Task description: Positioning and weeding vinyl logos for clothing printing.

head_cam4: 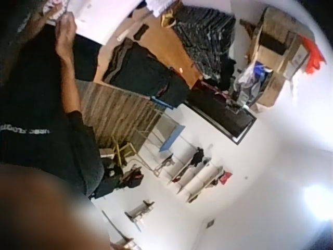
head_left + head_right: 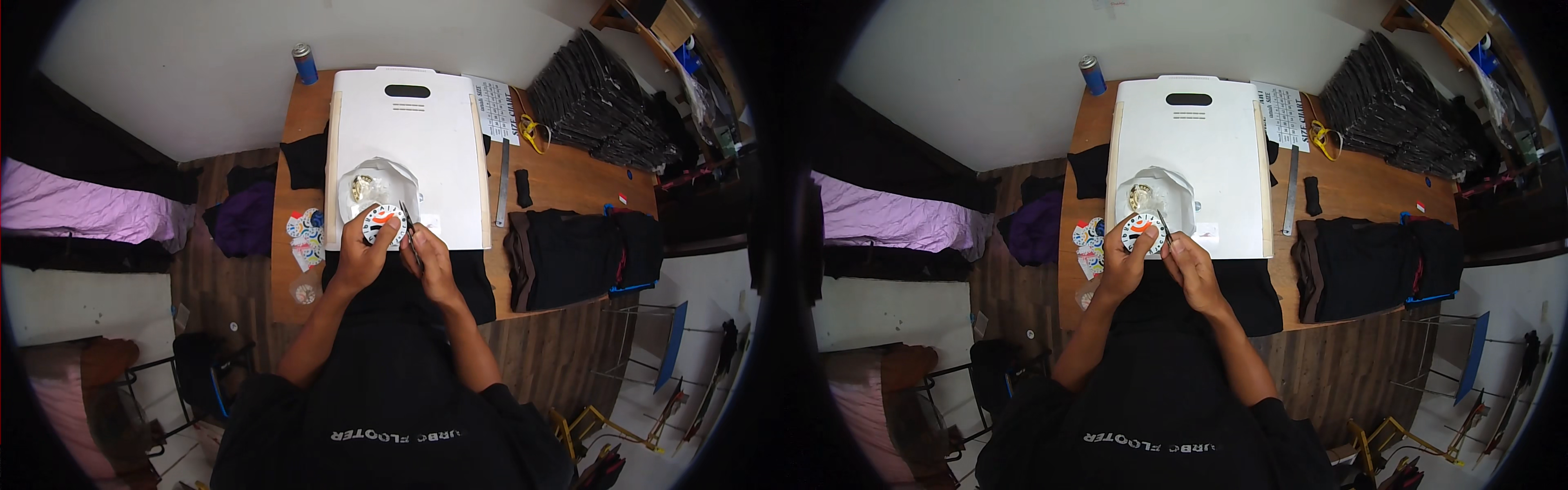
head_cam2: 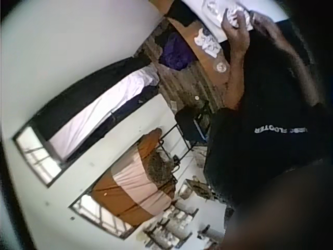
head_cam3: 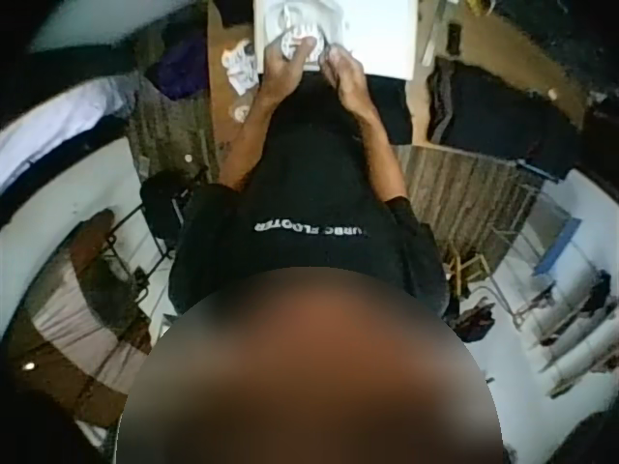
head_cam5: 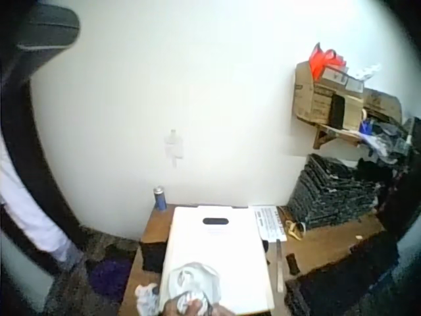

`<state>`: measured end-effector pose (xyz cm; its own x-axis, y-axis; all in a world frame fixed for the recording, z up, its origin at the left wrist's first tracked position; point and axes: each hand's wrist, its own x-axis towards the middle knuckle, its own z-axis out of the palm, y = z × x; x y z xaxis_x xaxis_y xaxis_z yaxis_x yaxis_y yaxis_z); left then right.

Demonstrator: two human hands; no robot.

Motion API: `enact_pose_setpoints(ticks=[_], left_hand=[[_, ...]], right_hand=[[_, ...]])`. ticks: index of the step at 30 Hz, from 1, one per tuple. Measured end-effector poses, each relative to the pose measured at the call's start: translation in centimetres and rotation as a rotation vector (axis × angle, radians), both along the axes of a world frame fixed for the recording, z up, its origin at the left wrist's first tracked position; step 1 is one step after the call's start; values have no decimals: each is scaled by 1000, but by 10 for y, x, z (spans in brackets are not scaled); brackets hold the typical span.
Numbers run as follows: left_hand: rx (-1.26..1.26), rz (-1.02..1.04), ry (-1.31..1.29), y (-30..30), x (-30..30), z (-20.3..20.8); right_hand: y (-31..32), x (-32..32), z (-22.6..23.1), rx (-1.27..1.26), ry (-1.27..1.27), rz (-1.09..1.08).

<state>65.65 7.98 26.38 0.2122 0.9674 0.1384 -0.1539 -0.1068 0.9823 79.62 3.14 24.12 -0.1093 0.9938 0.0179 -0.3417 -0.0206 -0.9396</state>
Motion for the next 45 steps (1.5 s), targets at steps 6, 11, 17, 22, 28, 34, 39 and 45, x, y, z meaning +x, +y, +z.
enact_pose_setpoints(ticks=[6, 11, 17, 22, 28, 34, 39, 45], left_hand=[[5, -1, 5, -2, 0, 2], [3, -4, -8, -3, -1, 1], [32, -35, 29, -6, -1, -1], [43, 10, 22, -9, 8, -3], [5, 51, -22, -13, 11, -3], [36, 71, -53, -15, 12, 7], [66, 83, -25, -15, 12, 6], [48, 80, -38, -15, 12, 5]], right_hand=[[-1, -1, 0, 4, -18, -12], [0, -1, 4, -33, 14, -93], [-2, -4, 15, -93, -16, -122], [-6, -15, 1, -83, 143, -225], [-12, -21, 3, -62, 128, -213], [-15, -15, -2, 51, 160, -107], [-16, -17, 2, 54, 122, -94], [-16, -16, 1, 40, 109, -103]])
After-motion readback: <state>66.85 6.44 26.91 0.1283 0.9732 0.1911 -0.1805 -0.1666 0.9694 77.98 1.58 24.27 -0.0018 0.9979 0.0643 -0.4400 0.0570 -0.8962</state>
